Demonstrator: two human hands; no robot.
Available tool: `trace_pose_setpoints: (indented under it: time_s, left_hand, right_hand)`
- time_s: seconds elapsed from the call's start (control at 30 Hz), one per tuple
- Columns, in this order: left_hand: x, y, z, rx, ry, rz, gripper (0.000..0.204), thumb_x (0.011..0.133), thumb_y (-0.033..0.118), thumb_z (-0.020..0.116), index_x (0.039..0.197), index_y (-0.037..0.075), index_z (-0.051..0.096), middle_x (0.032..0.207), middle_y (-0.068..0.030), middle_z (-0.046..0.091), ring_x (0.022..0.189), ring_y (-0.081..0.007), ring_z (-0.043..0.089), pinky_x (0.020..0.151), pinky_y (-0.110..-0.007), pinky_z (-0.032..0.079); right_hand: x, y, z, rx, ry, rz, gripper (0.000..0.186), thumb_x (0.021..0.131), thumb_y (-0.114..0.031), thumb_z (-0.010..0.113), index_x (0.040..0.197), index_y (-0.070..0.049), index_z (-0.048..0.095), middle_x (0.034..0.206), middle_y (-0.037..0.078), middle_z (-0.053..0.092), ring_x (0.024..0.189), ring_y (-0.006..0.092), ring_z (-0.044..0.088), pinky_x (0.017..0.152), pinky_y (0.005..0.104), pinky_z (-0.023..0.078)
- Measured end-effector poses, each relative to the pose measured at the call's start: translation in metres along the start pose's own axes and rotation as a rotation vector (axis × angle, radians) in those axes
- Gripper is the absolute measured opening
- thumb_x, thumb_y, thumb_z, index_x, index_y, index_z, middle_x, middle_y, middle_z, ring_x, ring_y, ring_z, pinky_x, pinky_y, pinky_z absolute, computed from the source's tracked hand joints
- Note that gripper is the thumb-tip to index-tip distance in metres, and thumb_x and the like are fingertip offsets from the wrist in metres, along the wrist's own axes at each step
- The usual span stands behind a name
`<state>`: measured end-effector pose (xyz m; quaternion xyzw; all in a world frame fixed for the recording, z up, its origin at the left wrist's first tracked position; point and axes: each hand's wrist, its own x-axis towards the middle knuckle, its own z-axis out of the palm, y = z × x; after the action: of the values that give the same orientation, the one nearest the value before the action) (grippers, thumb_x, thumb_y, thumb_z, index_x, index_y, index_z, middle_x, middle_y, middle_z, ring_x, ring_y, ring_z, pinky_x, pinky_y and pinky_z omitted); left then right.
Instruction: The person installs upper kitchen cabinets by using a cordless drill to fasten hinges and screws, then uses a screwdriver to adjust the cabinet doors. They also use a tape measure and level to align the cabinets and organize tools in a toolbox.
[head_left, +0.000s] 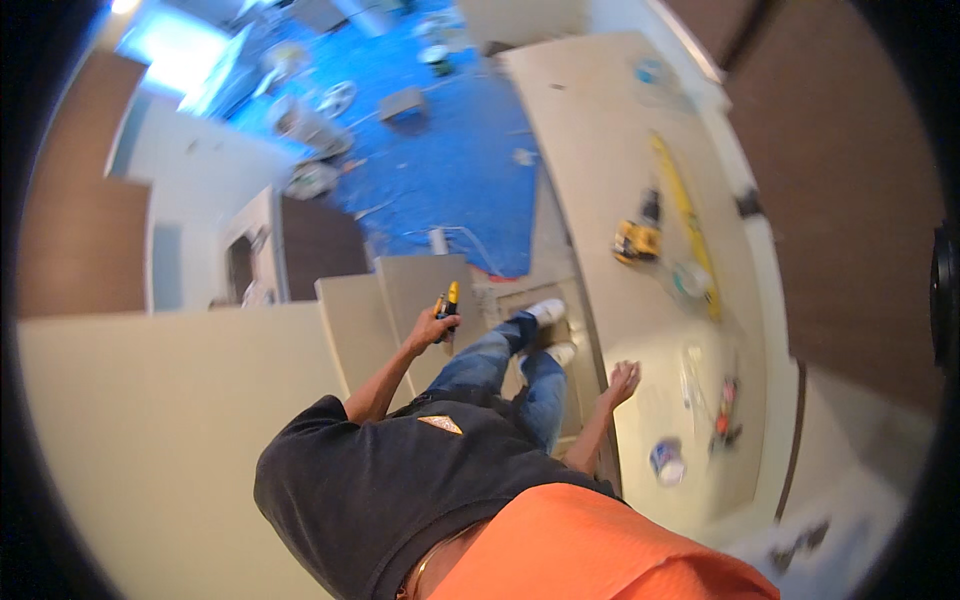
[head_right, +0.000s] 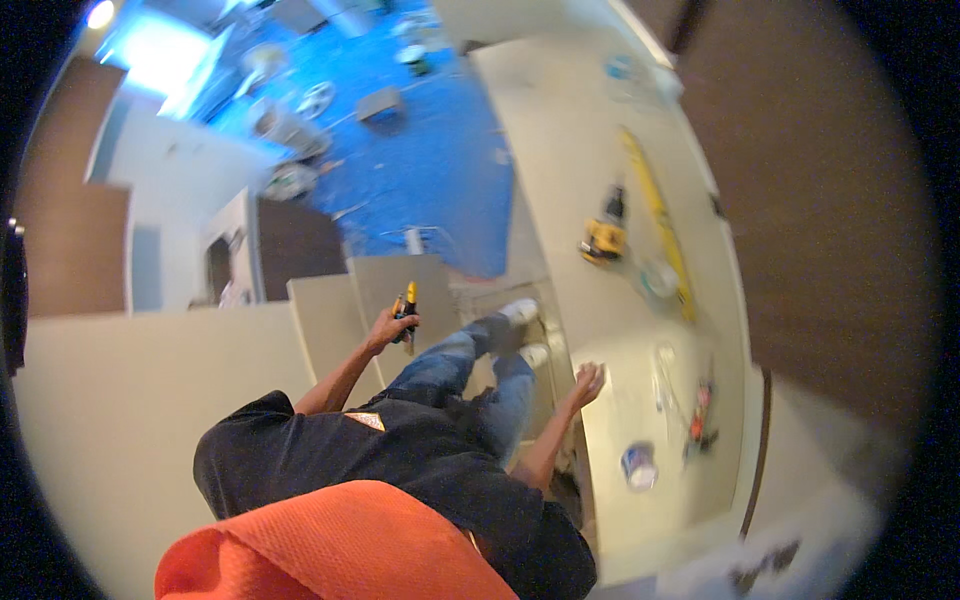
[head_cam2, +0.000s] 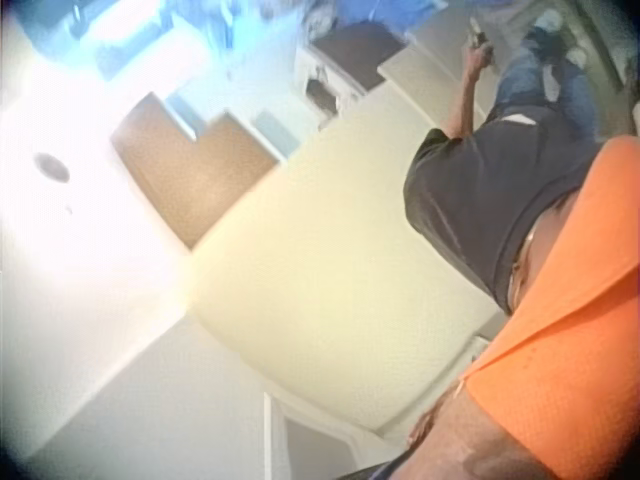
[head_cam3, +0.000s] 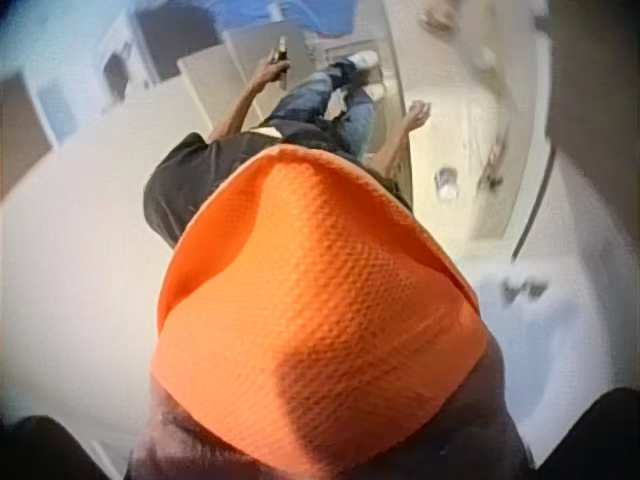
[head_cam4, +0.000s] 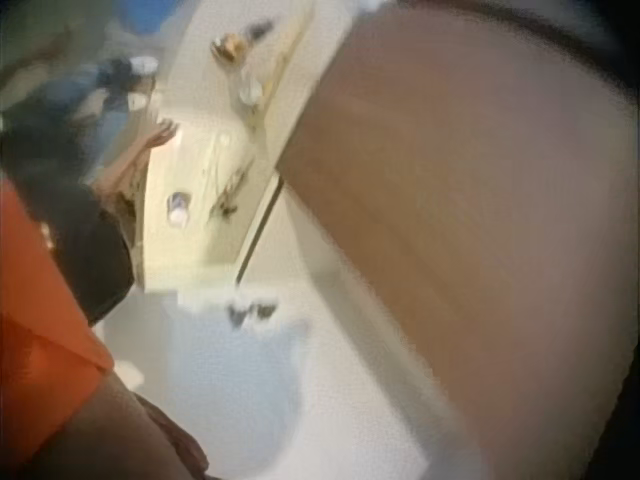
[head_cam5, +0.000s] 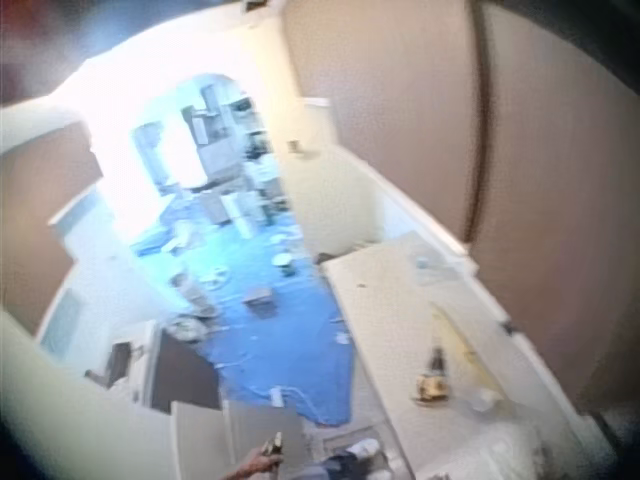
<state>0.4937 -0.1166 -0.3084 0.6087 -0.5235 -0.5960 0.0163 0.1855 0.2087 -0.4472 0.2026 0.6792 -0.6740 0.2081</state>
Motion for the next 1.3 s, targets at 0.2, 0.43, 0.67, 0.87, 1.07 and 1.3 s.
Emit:
trace_pose_setpoints:
  time_s: [0.2,0.43,0.67,0.87,1.07,1.3]
  left_hand:
    - [0.023,0.059,0.022,0.183,-0.340,0.200,0.019,0.084,0.020,0.072,0.086,0.001,0.067,0.070,-0.0044,0.063,0.055,-0.0136,0.060,0.050,-0.030,0.047]
    - [-0.002,0.086,0.066,0.282,-0.639,0.410,0.024,0.085,0.025,0.072,0.081,0.003,0.064,0.066,-0.0025,0.061,0.054,-0.0118,0.058,0.051,-0.029,0.044]
    - [-0.073,0.105,0.102,0.306,-0.746,0.481,0.025,0.086,0.027,0.075,0.091,0.004,0.065,0.073,-0.0018,0.063,0.054,-0.0106,0.058,0.051,-0.028,0.047]
    - [-0.060,0.054,0.046,0.266,-0.593,0.445,0.024,0.087,0.024,0.073,0.089,0.002,0.066,0.070,-0.0027,0.063,0.053,-0.0119,0.059,0.051,-0.029,0.047]
    - [-0.068,0.021,-0.028,0.016,-0.353,0.362,0.022,0.083,0.024,0.074,0.088,0.004,0.066,0.066,-0.0016,0.061,0.049,-0.0119,0.058,0.045,-0.027,0.045]
    - [-0.074,-0.032,-0.088,-0.208,-0.133,0.309,0.018,0.084,0.020,0.073,0.088,0.004,0.065,0.071,-0.0038,0.063,0.051,-0.0128,0.058,0.048,-0.028,0.047]
  right_hand:
    - [-0.249,-0.089,-0.157,0.849,0.280,-0.100,0.068,0.098,-0.054,0.053,0.148,-0.010,0.039,0.121,0.011,0.058,0.106,0.0226,0.059,0.092,0.0369,0.050]
    - [-0.450,-0.130,-0.218,1.033,-0.131,-0.711,0.051,0.091,-0.031,0.066,0.133,-0.006,0.052,0.122,0.015,0.057,0.109,0.0261,0.055,0.087,0.0377,0.051]
    - [-0.455,-0.165,-0.200,0.798,-0.356,-0.747,0.035,0.091,-0.019,0.067,0.119,-0.002,0.058,0.115,0.012,0.063,0.095,0.0248,0.063,0.072,0.0349,0.052]
    - [-0.441,-0.203,-0.128,0.507,0.091,-0.534,0.028,0.095,-0.023,0.066,0.113,-0.004,0.057,0.100,0.008,0.061,0.082,0.0179,0.059,0.069,0.0344,0.049]
    - [-0.412,-0.279,-0.047,-0.007,-0.065,-0.774,0.023,0.094,-0.016,0.070,0.107,-0.003,0.056,0.081,0.002,0.057,0.069,0.0086,0.054,0.062,0.0261,0.048]
    - [-0.389,-0.323,-0.016,-0.165,-0.049,-0.932,0.017,0.097,-0.013,0.066,0.104,-0.001,0.058,0.085,0.004,0.062,0.073,0.0095,0.057,0.067,0.0237,0.049]
